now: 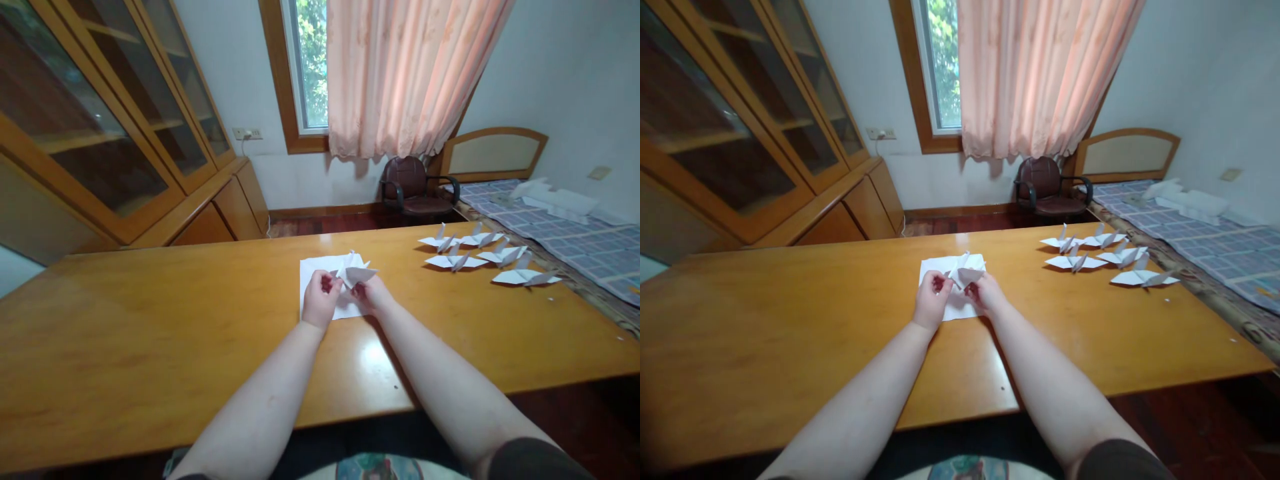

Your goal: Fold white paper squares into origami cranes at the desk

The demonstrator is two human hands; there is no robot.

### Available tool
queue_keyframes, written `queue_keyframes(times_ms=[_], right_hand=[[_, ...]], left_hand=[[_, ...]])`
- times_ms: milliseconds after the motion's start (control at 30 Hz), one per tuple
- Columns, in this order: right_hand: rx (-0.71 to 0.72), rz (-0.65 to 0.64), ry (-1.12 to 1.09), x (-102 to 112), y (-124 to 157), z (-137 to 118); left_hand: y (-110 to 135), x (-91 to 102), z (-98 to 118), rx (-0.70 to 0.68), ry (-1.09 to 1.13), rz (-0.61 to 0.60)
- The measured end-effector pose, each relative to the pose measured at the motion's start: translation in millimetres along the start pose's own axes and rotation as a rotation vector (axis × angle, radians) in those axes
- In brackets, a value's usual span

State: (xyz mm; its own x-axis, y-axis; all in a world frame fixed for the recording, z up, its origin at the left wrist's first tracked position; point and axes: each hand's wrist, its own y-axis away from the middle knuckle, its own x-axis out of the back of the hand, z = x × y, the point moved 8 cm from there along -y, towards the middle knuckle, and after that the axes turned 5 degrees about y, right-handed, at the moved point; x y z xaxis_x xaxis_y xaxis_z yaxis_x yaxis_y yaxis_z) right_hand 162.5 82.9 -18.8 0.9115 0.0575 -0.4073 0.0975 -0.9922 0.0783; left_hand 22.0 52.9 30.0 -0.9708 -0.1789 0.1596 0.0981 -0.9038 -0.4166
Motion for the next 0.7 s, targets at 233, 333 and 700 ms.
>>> queue_keyframes(times_ms=[233, 333, 700], right_hand=[[0.174, 0.037, 0.443, 6, 7, -21], [0.264, 0.112, 0.223, 12, 10, -30], [0.134, -0.029, 0.492, -11, 13, -18]], left_hand=[[0, -23.7, -6, 0.241, 0.282, -0.080], [1, -16.7, -12, 0.325, 0.342, -0.008], [2, -27.3, -34, 0.463, 0.640, 0.018]])
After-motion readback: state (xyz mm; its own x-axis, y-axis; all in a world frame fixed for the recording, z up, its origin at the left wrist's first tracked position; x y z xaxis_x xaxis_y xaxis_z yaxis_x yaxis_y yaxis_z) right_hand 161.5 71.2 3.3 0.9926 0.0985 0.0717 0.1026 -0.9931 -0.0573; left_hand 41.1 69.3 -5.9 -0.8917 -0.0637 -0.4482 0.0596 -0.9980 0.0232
